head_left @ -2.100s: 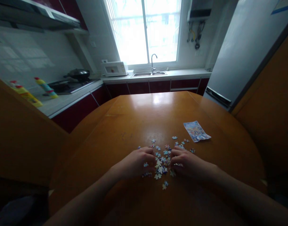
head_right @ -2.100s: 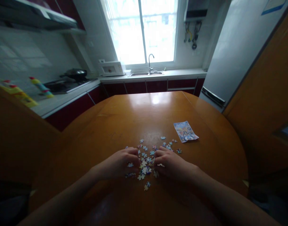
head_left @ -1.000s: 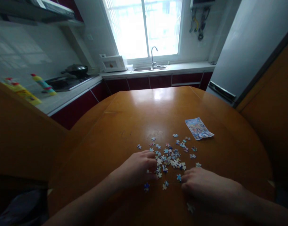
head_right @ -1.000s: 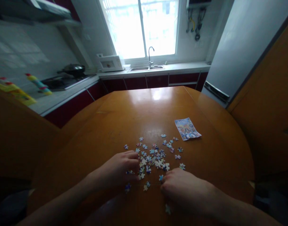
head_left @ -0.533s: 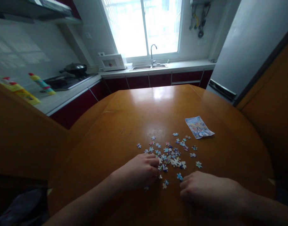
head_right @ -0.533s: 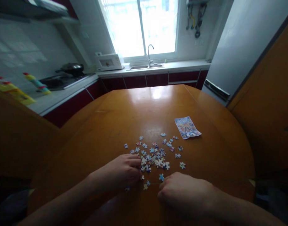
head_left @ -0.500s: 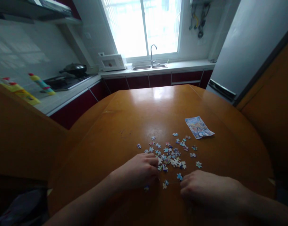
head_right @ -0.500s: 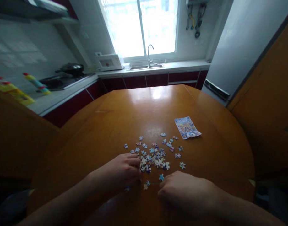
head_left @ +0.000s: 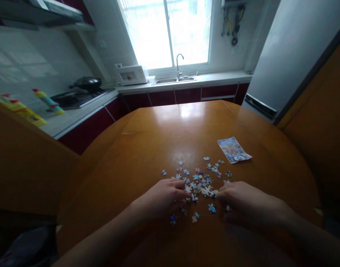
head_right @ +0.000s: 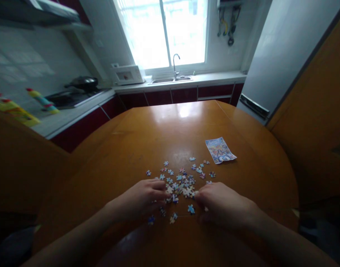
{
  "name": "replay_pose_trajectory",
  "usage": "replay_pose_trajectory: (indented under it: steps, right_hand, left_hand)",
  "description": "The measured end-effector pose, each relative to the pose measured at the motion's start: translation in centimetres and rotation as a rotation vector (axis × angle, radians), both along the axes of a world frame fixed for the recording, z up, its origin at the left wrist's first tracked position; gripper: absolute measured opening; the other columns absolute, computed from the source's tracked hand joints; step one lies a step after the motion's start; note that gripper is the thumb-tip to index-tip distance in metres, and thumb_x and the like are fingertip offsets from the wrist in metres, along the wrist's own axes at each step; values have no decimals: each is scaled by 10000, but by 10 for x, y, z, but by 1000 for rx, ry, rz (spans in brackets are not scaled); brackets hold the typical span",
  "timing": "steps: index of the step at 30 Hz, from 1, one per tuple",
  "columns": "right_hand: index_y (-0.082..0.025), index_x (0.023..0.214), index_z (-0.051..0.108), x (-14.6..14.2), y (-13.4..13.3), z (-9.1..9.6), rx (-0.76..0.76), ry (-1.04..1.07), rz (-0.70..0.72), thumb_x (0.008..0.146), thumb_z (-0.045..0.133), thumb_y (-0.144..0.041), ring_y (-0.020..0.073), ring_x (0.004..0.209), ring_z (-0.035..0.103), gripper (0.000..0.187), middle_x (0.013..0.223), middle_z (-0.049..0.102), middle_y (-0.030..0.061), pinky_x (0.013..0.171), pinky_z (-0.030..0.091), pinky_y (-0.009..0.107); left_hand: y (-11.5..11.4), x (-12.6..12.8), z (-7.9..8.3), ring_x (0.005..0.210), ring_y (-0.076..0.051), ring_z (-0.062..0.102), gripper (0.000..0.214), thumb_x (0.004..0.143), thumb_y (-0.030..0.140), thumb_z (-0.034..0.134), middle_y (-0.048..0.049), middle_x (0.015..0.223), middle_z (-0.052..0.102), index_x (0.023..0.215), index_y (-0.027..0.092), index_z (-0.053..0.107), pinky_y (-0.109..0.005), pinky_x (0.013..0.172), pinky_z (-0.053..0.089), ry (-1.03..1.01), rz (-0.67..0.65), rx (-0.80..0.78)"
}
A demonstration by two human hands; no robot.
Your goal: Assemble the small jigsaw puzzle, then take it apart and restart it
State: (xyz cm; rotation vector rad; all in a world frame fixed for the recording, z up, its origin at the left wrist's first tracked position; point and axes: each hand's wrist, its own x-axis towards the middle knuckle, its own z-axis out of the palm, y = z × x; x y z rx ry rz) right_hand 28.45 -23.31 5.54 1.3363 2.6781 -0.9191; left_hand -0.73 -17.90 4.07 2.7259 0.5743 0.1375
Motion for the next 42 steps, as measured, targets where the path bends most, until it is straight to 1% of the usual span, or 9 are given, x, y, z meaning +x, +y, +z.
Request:
replay_pose_trajectory:
  steps: [5, 11, 15, 20, 28, 31, 34, 37, 42]
  right_hand:
    - [-222, 970, 704, -26, 5, -13, 218, 166, 42, 943, 562, -198, 153, 875, 603, 147, 1004, 673, 48, 765, 435, 254]
    - [-247, 1143, 689, -40, 2, -39, 380, 113, 117, 989, 531, -296, 172, 851, 568, 226, 990, 630, 62, 761, 442, 292]
    - [-247, 1047, 733, -35, 3, -38, 368, 132, 152, 972, 565, -291, 181, 910, 576, 189, 1007, 642, 65, 812, 451, 303]
    - [-235, 1008, 739, -37, 8, -40, 352, 167, 99, 934, 615, -242, 186, 966, 587, 145, 1021, 664, 62, 862, 464, 320]
    - [-196, 1001, 685, -41, 10, -46, 311, 279, 104, 866, 639, -150, 192, 1021, 582, 149, 1125, 665, 59, 883, 476, 318]
    - [-206, 1050, 667, -32, 15, -38, 280, 317, 54, 827, 674, -139, 191, 1027, 578, 233, 1123, 655, 55, 881, 471, 314]
    - [-196, 962, 672, -11, 26, -29, 288, 263, -95, 855, 682, -198, 191, 949, 589, 107, 1031, 651, 61, 830, 466, 316]
    - [-192, 914, 681, 14, 39, -21, 310, 194, -217, 850, 657, -163, 186, 899, 593, 74, 976, 651, 59, 819, 452, 317]
    - [-191, 876, 705, 44, 49, -10, 199, 89, -313, 823, 637, -192, 180, 821, 610, 86, 896, 675, 48, 767, 450, 292]
  left_hand:
    - [6, 2, -5, 783, -147, 577, 164, 985, 297, 599, -13, 814, 632, 917, 245, 740, -274, 723, 447, -32, -122, 150]
    - [10, 2, -12, 886, -159, 599, 116, 965, 280, 641, -26, 914, 680, 985, 283, 755, -280, 820, 475, -112, -222, 97]
    - [9, 2, -11, 859, -157, 596, 155, 970, 236, 621, -26, 869, 668, 987, 299, 761, -279, 819, 478, -104, -228, 37]
    - [9, 2, -8, 934, -175, 603, 191, 970, 280, 624, -52, 991, 678, 1138, 255, 711, -284, 846, 483, -85, -198, 12]
    - [7, 7, -8, 949, -168, 624, 40, 915, 223, 664, -39, 968, 680, 933, 203, 693, -264, 882, 484, -101, -188, -54]
    - [13, -1, 2, 899, -146, 627, 58, 891, 170, 633, -33, 965, 680, 866, 188, 682, -245, 853, 479, -110, -72, -133]
    - [24, -20, 17, 811, -132, 614, 79, 862, 161, 628, -28, 909, 679, 822, 171, 696, -218, 734, 457, -33, 199, -221]
    - [36, -42, 26, 705, -131, 599, 103, 827, 218, 652, -24, 799, 679, 796, 147, 720, -203, 610, 412, 122, 336, -414]
    - [45, -58, 13, 662, -142, 612, 74, 732, 215, 693, -6, 741, 712, 768, 173, 743, -203, 563, 364, 274, 502, -441]
